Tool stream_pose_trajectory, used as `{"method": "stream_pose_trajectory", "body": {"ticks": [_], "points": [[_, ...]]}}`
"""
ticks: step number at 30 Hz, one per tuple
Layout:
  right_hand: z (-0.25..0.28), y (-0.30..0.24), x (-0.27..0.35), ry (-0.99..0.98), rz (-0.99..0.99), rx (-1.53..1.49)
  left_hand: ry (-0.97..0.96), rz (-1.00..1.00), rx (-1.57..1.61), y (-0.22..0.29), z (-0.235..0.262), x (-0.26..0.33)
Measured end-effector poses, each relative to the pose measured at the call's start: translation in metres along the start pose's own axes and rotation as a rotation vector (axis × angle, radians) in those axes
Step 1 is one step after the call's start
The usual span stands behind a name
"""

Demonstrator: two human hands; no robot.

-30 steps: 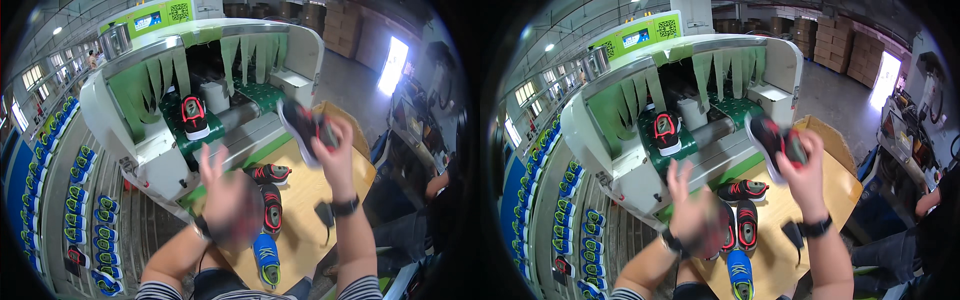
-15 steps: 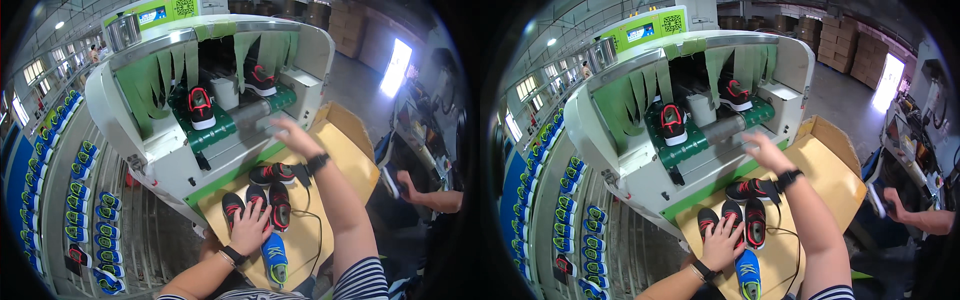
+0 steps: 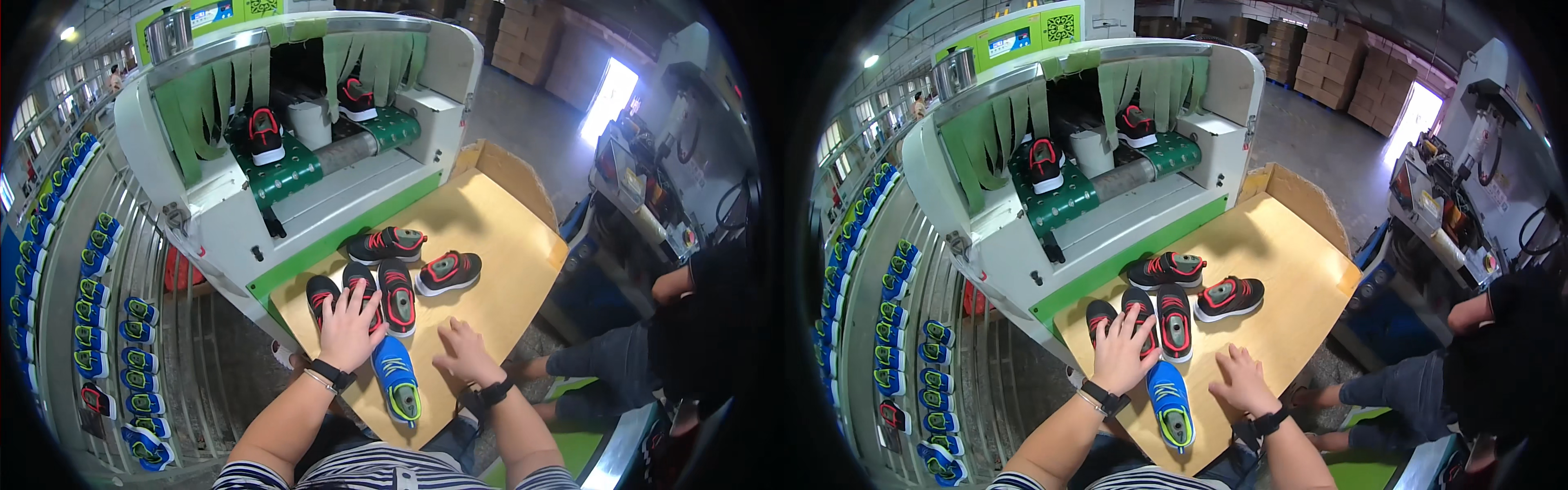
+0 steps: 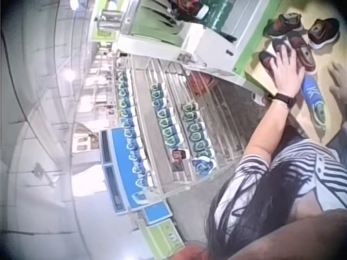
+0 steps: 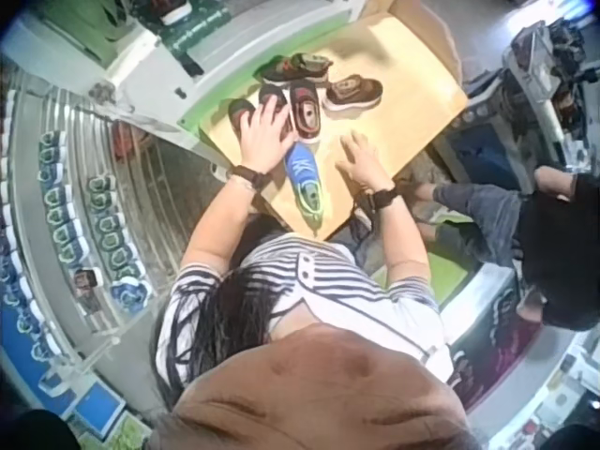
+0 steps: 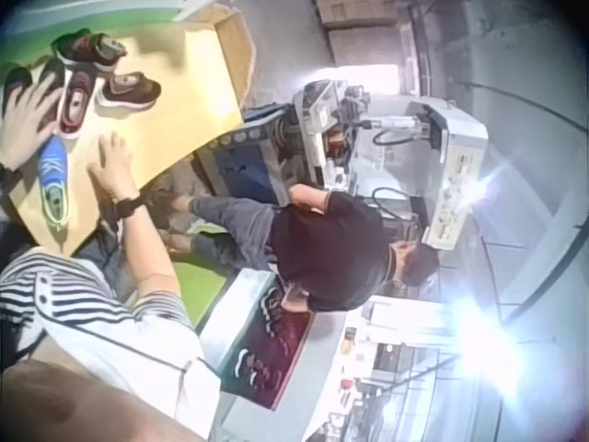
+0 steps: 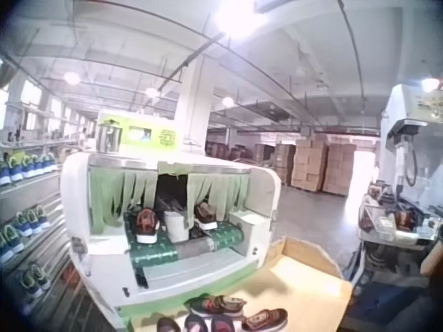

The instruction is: The person handles multiple black and red sneakers on a wooden table in a factory setting. They pick up individual shoes, inspect them, and place them onto a green conveyor belt machine. The person also arranges the shoes on the table and occasionally interacts with a coworker who is also handling footwear.

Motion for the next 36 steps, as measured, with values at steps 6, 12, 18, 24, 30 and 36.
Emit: {"method": "stream_pose_trajectory", "body": {"ticks": [6,12,18,24,30,36], "points": [[0.083,-0.037,-0.051,0.772,0.267,-0.319,0.005,0.027,0.015,-0.003,0.005,0.005],[0.067,-0.001,-0.137,0.797,-0.058,-0.219,0.009,0.012,0.043,-0.002,0.003,0.005],[0.056,-0.045,-0.060,0.040,0.390,-0.663,-0.014,0.010,0.140,0.007,0.008,-0.006],[0.014,0.009,0.000,0.052,-0.050,-0.157,-0.116,-0.107,-0.022,0.036,0.048,-0.005],[-0.076,0.041,0.038,0.128,-0.044,0.126,0.121,-0.138,-0.197,0.019,0.009,0.003],[-0.089,0.051,0.013,0.095,-0.120,0.133,0.171,-0.141,-0.209,0.016,0.009,0.003]]}}
Point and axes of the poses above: each hand's wrist, its own x-axis away from the middle knuckle, its own z-axis out of the back of the hand, y = z × x, the point moved 6 cm from there along -x, towards the middle knuckle, and after that the axes turned 9 degrees about -y, right-handed, at the moved point
